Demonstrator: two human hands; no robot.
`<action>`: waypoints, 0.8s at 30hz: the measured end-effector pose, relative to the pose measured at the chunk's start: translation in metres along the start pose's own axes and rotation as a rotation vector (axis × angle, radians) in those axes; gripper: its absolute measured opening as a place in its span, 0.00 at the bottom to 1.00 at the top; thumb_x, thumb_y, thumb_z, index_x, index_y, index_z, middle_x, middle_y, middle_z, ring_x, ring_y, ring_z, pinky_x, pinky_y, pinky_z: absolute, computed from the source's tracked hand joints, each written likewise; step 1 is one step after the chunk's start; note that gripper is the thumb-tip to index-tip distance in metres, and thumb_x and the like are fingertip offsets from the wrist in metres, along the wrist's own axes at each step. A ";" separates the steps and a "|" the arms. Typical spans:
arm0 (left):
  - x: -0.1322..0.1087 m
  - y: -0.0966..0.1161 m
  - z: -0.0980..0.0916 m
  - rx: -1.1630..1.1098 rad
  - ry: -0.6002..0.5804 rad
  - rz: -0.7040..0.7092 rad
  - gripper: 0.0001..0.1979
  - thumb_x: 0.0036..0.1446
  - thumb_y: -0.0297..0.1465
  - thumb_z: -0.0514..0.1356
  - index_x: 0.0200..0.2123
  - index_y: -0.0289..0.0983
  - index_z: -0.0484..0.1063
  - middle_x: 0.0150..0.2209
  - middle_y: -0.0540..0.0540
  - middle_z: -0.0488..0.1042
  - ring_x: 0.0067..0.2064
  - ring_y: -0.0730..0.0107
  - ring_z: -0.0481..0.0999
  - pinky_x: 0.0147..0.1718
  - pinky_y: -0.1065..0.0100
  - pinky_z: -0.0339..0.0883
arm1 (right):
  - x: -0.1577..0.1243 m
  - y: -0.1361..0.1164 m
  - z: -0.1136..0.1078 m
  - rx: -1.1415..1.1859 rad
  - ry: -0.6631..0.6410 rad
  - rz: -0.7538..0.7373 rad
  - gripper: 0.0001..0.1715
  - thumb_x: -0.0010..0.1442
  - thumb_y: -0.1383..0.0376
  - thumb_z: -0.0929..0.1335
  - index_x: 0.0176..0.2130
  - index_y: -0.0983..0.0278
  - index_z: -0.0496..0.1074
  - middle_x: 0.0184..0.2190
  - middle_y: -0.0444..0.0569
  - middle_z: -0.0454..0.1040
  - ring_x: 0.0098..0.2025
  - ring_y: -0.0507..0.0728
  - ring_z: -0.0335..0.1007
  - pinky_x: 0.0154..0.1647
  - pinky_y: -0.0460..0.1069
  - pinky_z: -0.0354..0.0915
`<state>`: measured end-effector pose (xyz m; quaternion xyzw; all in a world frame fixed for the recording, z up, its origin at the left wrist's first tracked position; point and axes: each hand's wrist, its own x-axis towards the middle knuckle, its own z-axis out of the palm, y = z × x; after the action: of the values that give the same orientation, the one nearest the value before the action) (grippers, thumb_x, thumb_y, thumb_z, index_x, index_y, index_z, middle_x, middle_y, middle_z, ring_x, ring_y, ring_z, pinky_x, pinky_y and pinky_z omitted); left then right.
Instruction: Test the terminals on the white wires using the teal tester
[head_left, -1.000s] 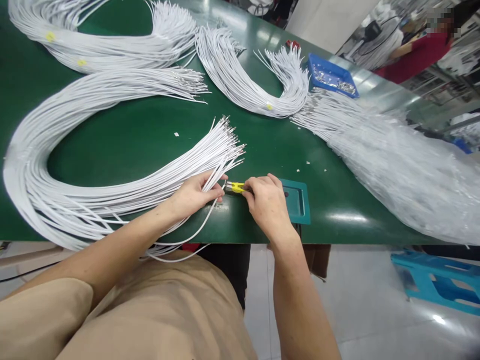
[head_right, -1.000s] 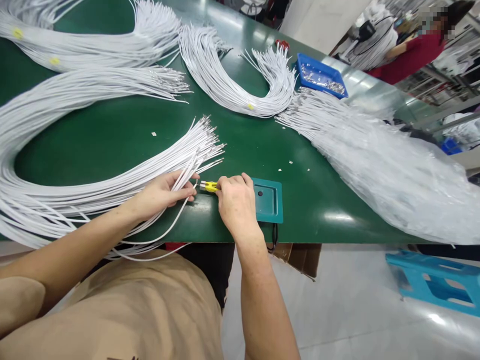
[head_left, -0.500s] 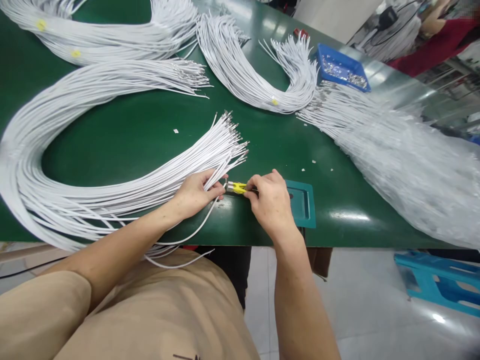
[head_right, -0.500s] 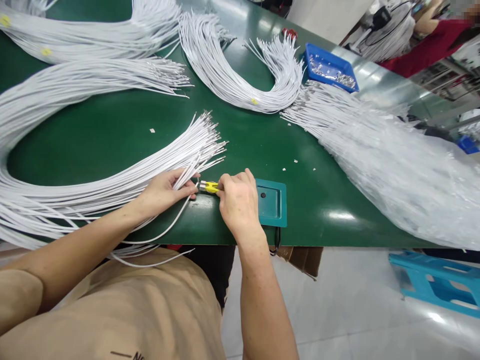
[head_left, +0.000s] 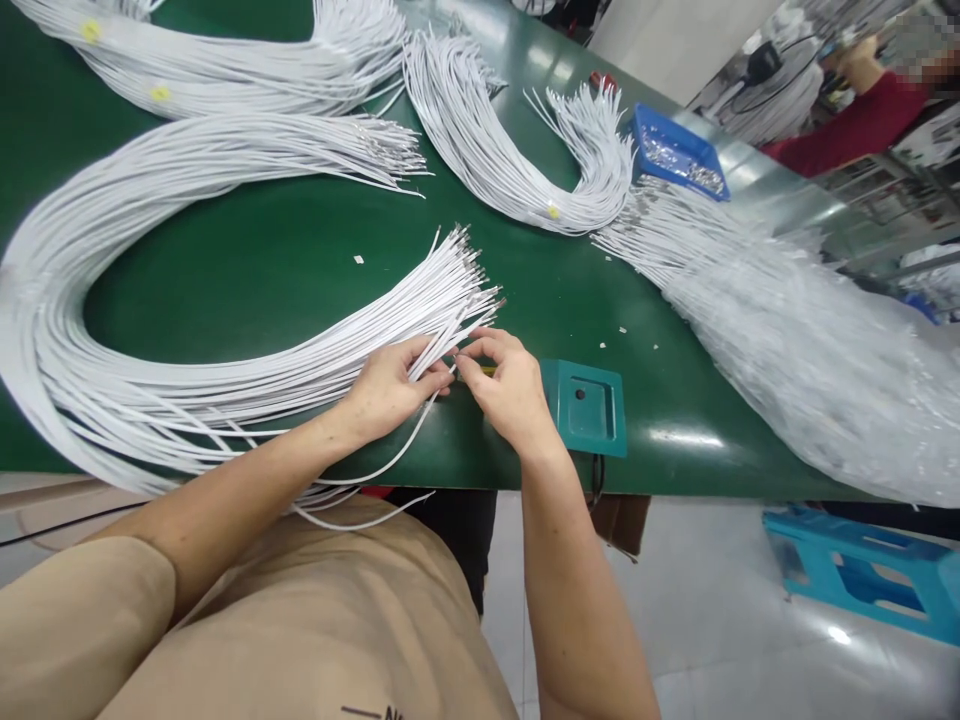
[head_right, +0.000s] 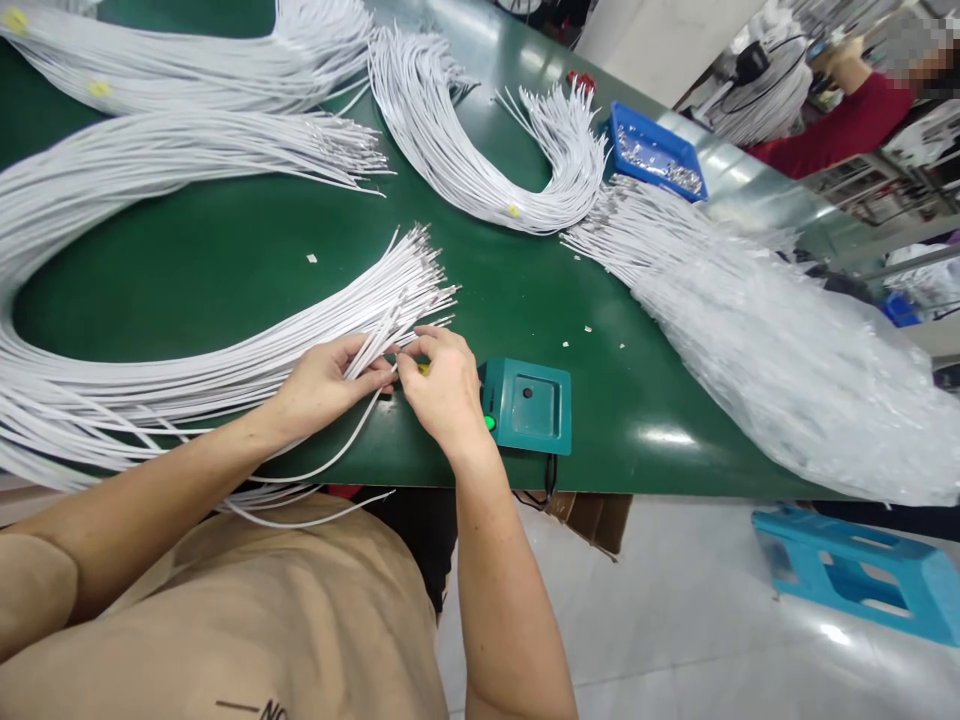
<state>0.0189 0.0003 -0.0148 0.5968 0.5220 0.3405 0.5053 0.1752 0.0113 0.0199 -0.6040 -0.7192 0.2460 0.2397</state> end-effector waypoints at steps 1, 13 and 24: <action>0.000 0.000 0.000 -0.005 0.000 0.000 0.11 0.53 0.33 0.59 0.39 0.36 0.73 0.29 0.50 0.77 0.33 0.66 0.77 0.37 0.68 0.67 | -0.001 0.001 -0.001 0.012 -0.007 0.007 0.06 0.54 0.68 0.67 0.27 0.61 0.74 0.46 0.49 0.75 0.49 0.58 0.69 0.50 0.54 0.63; 0.000 0.002 -0.001 -0.092 0.004 -0.049 0.12 0.50 0.31 0.60 0.40 0.36 0.73 0.26 0.50 0.77 0.31 0.67 0.77 0.34 0.68 0.68 | -0.014 -0.007 0.004 -0.157 0.075 -0.115 0.04 0.57 0.67 0.66 0.32 0.61 0.71 0.42 0.49 0.76 0.49 0.60 0.68 0.56 0.57 0.57; 0.005 -0.003 0.004 -0.173 -0.023 -0.154 0.16 0.48 0.32 0.62 0.42 0.36 0.73 0.25 0.50 0.77 0.25 0.69 0.76 0.24 0.72 0.65 | -0.019 0.019 -0.020 -0.474 -0.094 -0.141 0.03 0.56 0.69 0.66 0.32 0.61 0.68 0.31 0.45 0.74 0.38 0.58 0.68 0.60 0.62 0.50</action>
<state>0.0225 0.0044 -0.0197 0.5129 0.5293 0.3375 0.5856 0.2054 -0.0032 0.0219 -0.5797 -0.8074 0.0812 0.0743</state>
